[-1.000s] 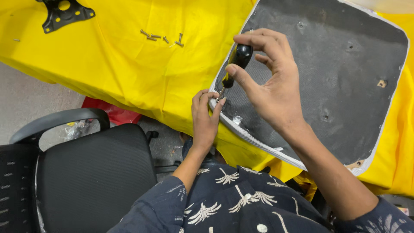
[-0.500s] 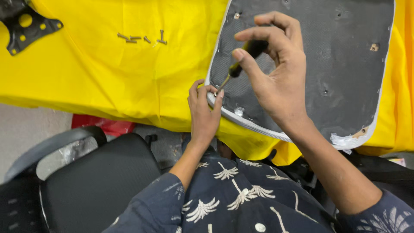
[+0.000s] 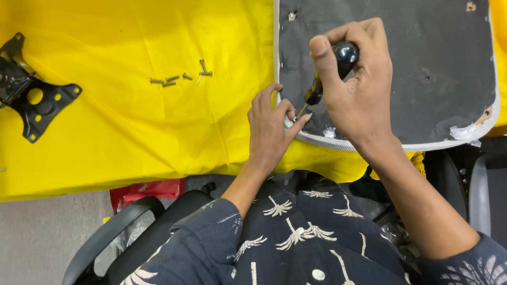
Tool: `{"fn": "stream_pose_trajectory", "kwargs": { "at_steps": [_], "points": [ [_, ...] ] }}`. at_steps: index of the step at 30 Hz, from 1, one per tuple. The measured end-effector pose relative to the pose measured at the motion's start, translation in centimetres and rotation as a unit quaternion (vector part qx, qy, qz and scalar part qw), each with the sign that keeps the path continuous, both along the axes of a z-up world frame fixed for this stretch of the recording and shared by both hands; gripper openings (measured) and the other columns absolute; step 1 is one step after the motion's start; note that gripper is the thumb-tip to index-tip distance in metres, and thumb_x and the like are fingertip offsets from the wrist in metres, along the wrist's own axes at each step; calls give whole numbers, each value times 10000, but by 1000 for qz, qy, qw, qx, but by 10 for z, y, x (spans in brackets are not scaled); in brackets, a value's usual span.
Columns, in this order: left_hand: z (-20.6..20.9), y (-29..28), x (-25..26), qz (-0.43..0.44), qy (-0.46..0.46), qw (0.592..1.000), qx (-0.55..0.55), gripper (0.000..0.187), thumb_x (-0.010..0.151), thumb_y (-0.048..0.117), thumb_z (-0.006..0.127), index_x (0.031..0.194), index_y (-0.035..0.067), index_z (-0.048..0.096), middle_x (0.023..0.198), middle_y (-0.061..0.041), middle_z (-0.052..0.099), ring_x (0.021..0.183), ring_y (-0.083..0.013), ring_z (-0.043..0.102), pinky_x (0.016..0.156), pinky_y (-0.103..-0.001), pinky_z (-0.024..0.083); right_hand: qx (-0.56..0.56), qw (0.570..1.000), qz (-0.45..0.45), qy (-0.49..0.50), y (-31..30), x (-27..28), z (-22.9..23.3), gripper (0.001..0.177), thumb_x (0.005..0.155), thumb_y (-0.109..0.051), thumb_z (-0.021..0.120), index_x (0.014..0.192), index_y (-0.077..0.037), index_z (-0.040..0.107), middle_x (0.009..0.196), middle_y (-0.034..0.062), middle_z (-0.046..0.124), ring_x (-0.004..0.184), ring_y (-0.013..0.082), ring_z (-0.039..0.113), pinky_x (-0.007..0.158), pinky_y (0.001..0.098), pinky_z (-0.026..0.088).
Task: The person uses a screwdriver to fasten screws into the underside of a chair seat. They pick up screws from a yellow cloth and tighten them into the seat frame, then smooth the surface with their hands.
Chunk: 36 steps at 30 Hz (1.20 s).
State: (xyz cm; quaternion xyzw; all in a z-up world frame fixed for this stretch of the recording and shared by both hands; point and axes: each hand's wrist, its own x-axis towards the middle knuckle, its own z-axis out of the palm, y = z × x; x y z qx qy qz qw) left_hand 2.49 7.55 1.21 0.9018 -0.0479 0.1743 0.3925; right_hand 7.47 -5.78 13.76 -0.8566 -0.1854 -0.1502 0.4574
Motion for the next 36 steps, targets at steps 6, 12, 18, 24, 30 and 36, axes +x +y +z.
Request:
{"fn": "stream_pose_trajectory", "kwargs": {
  "at_steps": [6, 12, 18, 24, 30, 36],
  "points": [
    [-4, 3, 7, -25, 9, 999, 30, 373, 846, 356, 834, 770, 101, 573, 1339, -128, 531, 1260, -346, 484, 1067, -499, 362, -133, 990, 48, -9, -10, -2, 29, 259, 949, -167, 794, 1081, 13, 663, 954, 149, 596, 714, 219, 635, 630, 340, 506],
    [7, 7, 12, -48, -6, 998, 36, 422, 769, 421, 856, 818, 89, 599, 1323, -140, 522, 1244, -367, 473, 1059, -522, 350, -64, 996, 35, 46, -7, -6, 48, 341, 980, -59, 712, 1291, -16, 579, 1183, 102, 690, 1014, 183, 715, 894, 319, 564],
    [3, 7, 27, -75, -18, 997, 29, 451, 763, 418, 869, 787, 71, 583, 1374, -137, 510, 1284, -398, 429, 1101, -529, 340, 4, 999, 21, 44, -12, -1, 44, 296, 870, 45, 662, 1163, 5, 666, 1359, 139, 486, 1222, 231, 596, 960, 369, 573],
    [5, 1, 23, -46, 3, 998, 46, 461, 801, 440, 848, 740, 65, 586, 1372, -132, 504, 1276, -390, 431, 1087, -548, 323, 112, 988, -9, 107, -2, -4, 36, 244, 985, 1, 727, 1211, -21, 637, 1287, 55, 522, 1191, 146, 646, 1074, 328, 599],
    [9, -13, 29, -8, 15, 998, 62, 416, 832, 448, 819, 776, 83, 628, 1373, -134, 489, 1266, -393, 423, 1079, -573, 303, 106, 985, -15, 133, -2, -12, 40, 283, 935, 14, 623, 1214, -16, 586, 1227, 1, 615, 1183, 111, 632, 1065, 262, 542],
    [11, 5, 24, -68, 32, 996, 57, 443, 754, 451, 855, 767, 79, 616, 1400, -135, 501, 1275, -402, 440, 1064, -566, 344, 109, 991, -27, 70, 9, -11, 33, 282, 975, -18, 789, 1174, -10, 590, 1187, 23, 548, 1144, 123, 634, 999, 274, 593]
  ]
}}
